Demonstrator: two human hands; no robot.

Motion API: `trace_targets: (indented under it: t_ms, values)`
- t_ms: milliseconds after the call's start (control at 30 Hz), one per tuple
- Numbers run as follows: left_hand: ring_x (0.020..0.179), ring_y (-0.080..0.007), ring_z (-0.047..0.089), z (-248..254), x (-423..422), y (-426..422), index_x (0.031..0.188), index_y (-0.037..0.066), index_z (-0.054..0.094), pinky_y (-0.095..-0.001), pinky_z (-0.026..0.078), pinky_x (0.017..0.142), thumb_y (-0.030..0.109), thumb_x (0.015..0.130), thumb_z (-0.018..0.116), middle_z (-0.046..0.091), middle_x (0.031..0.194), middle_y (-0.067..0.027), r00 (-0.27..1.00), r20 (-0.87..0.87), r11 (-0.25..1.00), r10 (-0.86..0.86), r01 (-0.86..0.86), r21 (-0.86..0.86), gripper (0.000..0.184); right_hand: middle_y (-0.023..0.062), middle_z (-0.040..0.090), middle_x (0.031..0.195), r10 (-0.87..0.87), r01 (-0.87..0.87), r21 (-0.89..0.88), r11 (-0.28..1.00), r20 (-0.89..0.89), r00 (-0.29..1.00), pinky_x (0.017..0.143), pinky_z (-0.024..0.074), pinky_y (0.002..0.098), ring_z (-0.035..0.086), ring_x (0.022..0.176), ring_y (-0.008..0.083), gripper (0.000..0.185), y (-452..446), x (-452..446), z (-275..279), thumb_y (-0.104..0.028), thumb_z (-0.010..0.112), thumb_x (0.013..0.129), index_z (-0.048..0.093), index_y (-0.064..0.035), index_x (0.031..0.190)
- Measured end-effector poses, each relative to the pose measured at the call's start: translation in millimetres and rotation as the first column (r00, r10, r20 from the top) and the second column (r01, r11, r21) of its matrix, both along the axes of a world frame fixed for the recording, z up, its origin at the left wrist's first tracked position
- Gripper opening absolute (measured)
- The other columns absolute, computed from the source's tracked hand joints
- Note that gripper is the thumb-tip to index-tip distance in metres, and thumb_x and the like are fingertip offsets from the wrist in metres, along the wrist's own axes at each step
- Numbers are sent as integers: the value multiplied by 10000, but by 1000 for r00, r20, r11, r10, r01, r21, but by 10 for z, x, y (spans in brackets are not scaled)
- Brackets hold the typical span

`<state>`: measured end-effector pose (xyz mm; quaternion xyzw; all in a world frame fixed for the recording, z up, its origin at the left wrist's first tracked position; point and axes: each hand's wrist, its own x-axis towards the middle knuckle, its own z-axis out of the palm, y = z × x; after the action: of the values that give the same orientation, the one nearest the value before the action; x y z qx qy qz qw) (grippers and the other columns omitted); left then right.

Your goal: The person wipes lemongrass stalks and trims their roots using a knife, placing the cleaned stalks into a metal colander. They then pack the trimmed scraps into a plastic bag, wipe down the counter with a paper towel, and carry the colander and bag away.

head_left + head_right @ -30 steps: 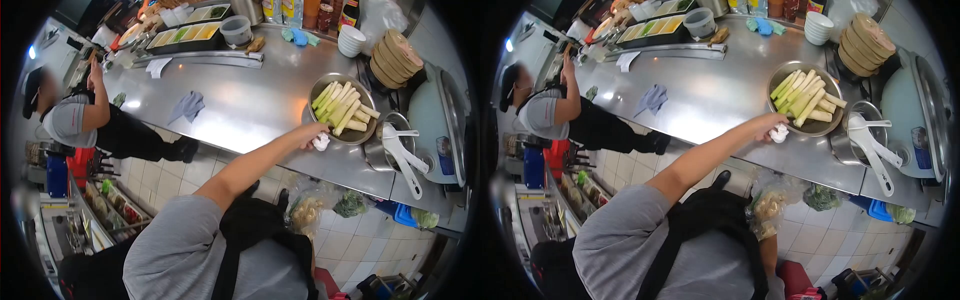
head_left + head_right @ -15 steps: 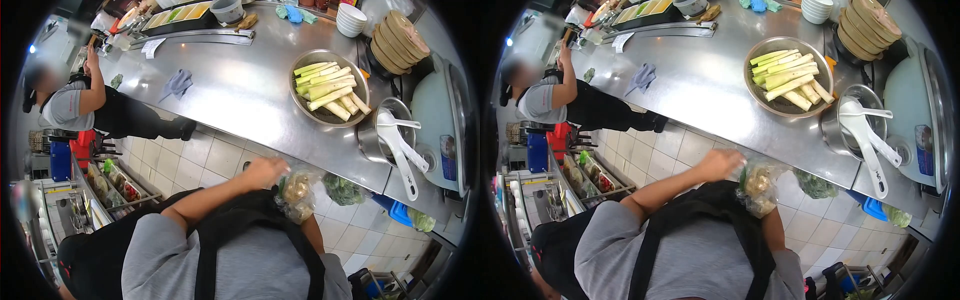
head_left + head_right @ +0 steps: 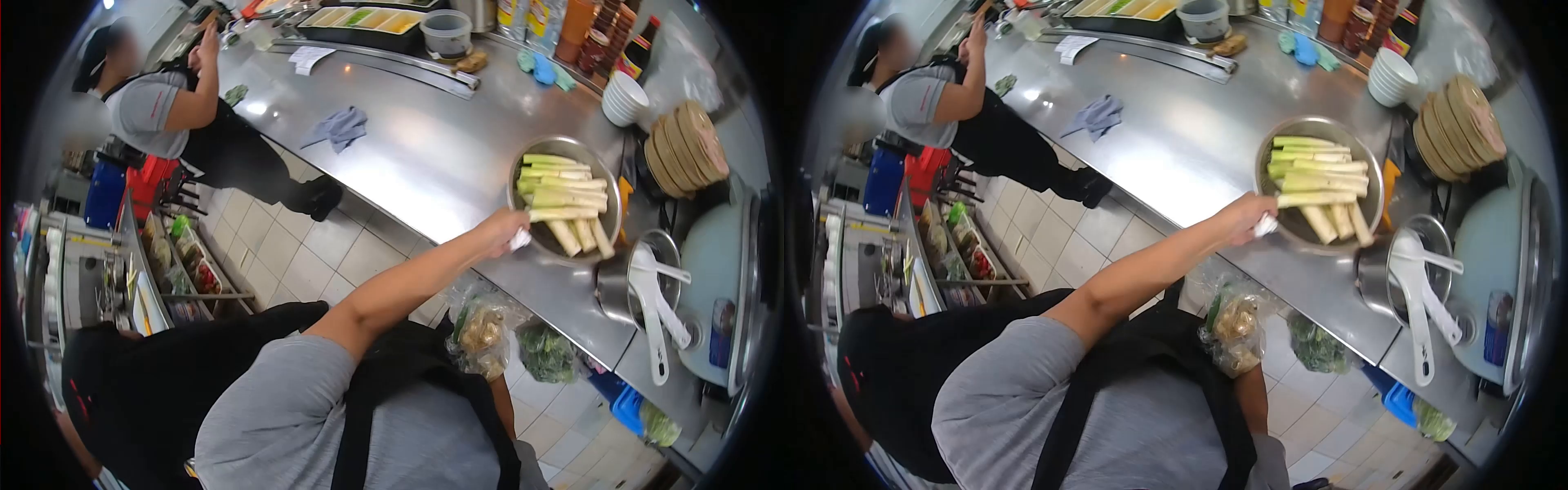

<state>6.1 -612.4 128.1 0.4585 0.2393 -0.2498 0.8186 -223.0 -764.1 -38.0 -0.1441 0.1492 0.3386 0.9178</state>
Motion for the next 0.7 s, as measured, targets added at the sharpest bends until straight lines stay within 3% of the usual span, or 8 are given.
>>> trace_targets:
  t_ms: [33,100,167,200,267,300,467,700]
  values:
    - [353,-121,389,101,-182,66,712,32,534,-243,288,312,129,751,516,479,505,-34,991,17,991,132,-132,23,107,125,519,1153,29,-29,15,999,-9,1000,870,458,412,533,1010,278,375,-14,31,31,-316,328,950,440,-84,1221]
    - [381,-108,440,119,-595,584,678,67,553,-235,346,348,159,754,546,501,517,1,998,51,999,-31,32,-17,120,125,521,1150,83,-81,45,996,-27,996,868,459,412,535,1008,278,377,26,91,70,-320,330,948,442,-83,1220]
    - [469,-82,524,181,-1084,1168,724,87,599,-234,399,396,196,756,580,581,630,3,1000,4,993,-12,12,117,116,125,523,1148,137,-134,86,987,-36,990,867,460,412,536,1005,279,379,172,207,110,-323,332,947,443,-82,1218]
    - [472,-84,527,478,-1301,1332,771,76,611,-239,419,415,180,745,582,578,622,6,985,-116,971,132,-105,216,111,125,524,1147,159,-154,103,983,-40,986,866,461,413,537,1004,279,381,257,256,114,-325,333,947,444,-82,1218]
    - [576,-137,572,485,-1816,1796,888,-18,604,-256,466,490,115,721,575,610,758,-65,948,-71,920,309,-279,276,215,126,525,1144,216,-209,142,967,-33,976,864,462,413,538,1002,280,383,476,412,155,-328,336,945,446,-81,1216]
    - [547,-132,570,718,-1979,1819,874,-22,589,-251,472,480,111,734,562,604,722,-64,865,-102,836,492,-437,331,195,126,526,1143,242,-234,163,958,-30,970,863,463,413,539,1001,280,384,588,506,185,-330,337,945,446,-80,1215]
    - [289,-126,422,703,-2915,2334,715,37,513,-213,285,221,129,773,509,509,505,-39,551,-104,550,828,-762,342,109,126,531,1136,418,-404,215,889,-20,908,859,466,414,543,996,282,390,1242,809,262,-339,343,942,450,-78,1212]
    - [309,-79,369,733,-3579,2734,673,75,480,-182,270,239,136,778,492,442,474,-2,289,-69,297,955,-939,175,121,127,537,1127,662,-643,237,728,0,749,853,470,415,547,988,283,400,2247,1019,379,-351,351,938,455,-75,1207]
